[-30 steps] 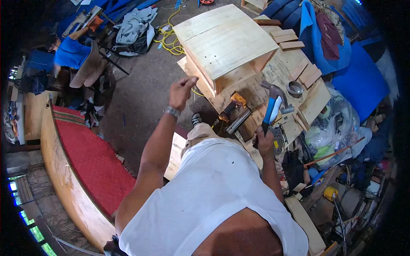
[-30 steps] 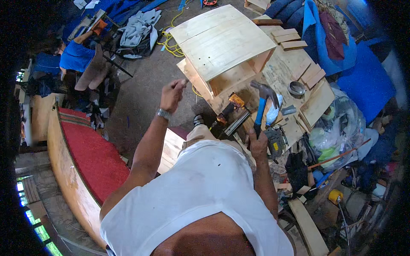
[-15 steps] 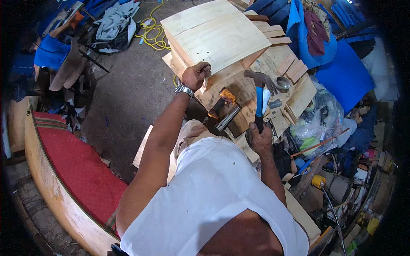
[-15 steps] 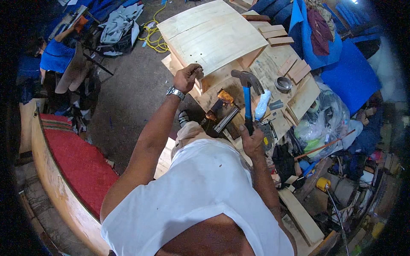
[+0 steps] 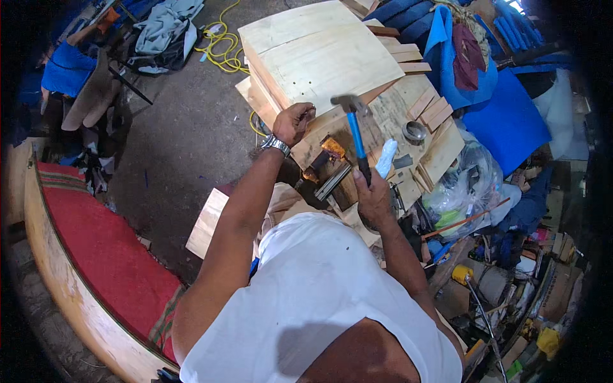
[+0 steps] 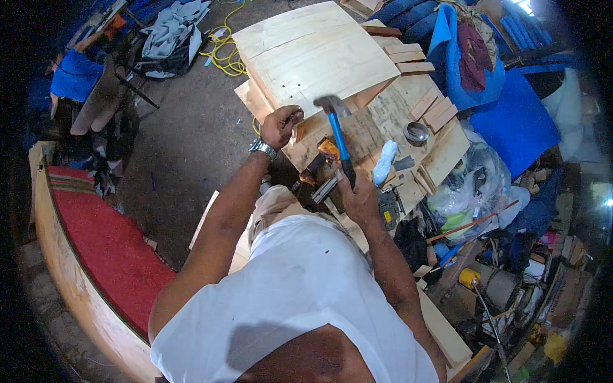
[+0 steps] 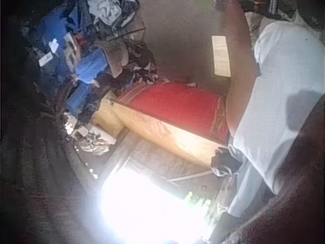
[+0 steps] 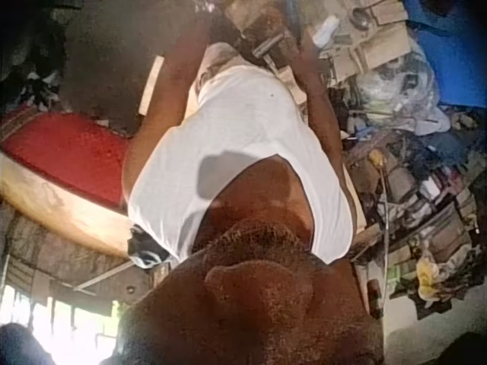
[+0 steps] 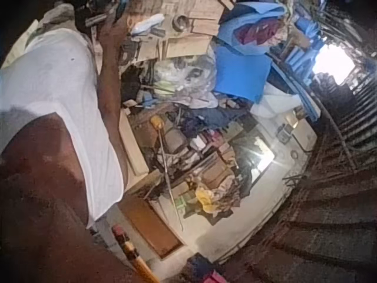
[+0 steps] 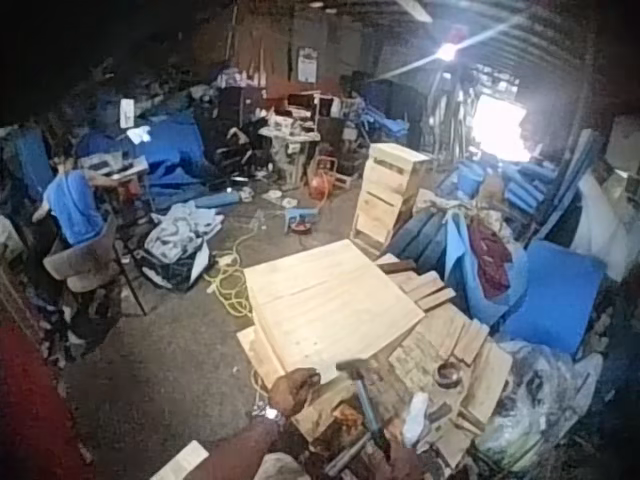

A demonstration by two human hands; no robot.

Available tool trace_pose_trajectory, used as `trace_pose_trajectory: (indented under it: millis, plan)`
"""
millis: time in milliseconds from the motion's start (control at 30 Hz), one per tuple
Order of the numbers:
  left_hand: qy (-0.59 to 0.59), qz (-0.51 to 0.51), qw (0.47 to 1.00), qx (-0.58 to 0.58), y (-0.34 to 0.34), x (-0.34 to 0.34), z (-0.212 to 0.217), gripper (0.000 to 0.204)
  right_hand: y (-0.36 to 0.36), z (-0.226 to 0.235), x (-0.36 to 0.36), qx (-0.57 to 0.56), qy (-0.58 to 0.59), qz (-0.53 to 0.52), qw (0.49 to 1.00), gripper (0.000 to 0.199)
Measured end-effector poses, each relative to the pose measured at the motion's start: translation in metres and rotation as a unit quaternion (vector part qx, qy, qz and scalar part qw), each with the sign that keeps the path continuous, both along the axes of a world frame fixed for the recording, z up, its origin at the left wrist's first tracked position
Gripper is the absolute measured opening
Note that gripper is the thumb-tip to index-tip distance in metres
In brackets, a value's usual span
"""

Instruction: Assemble a wooden box using a hammer and a nail gun.

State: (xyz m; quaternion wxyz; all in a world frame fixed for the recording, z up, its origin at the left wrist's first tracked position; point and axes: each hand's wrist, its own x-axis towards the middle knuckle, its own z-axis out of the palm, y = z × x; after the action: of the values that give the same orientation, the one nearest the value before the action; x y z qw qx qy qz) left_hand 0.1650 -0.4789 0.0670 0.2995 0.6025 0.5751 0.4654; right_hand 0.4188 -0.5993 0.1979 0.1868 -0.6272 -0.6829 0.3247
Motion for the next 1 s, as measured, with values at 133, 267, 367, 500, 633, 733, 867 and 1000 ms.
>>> trace_pose_trajectory:
  millis: [133, 267, 367, 500, 633, 733, 867, 1000]
  plan:
    - [0.024, 0.002, 0.999, 0.034, -0.005, -0.001, 0.001, 0.021, 0.013, 0.024, -0.019, 0.099, 0.058, 0.006, 0.993, 0.037]
    - [0.006, -0.006, 0.999, 0.045, -0.006, -0.001, 0.002, 0.023, 0.019, -0.003, -0.019, 0.064, 0.011, 0.012, 0.998, 0.044]
    - [0.012, -0.012, 0.999, 0.036, -0.007, -0.001, 0.002, 0.023, 0.023, 0.004, -0.024, -0.085, -0.098, 0.028, 0.991, 0.049]
    - [0.007, -0.013, 0.998, 0.062, -0.006, -0.003, -0.003, 0.020, 0.016, 0.032, -0.030, -0.022, -0.041, 0.009, 0.999, 0.047]
    - [-0.011, -0.020, 1.000, 0.000, -0.004, -0.001, -0.003, 0.023, 0.020, -0.004, -0.026, -0.042, -0.099, 0.006, 0.994, 0.041]
    - [-0.022, -0.042, 0.999, 0.011, -0.011, -0.010, -0.014, 0.024, 0.024, 0.012, -0.025, -0.046, 0.001, 0.004, 0.999, 0.041]
    - [0.095, 0.100, 0.990, 0.038, 0.004, -0.040, 0.016, 0.030, 0.032, 0.079, -0.020, 0.131, 0.223, -0.021, 0.966, 0.029]
    - [0.256, 0.060, 0.962, -0.073, 0.028, -0.087, 0.036, 0.042, 0.029, 0.100, 0.047, 0.270, 0.497, 0.179, 0.805, 0.010]
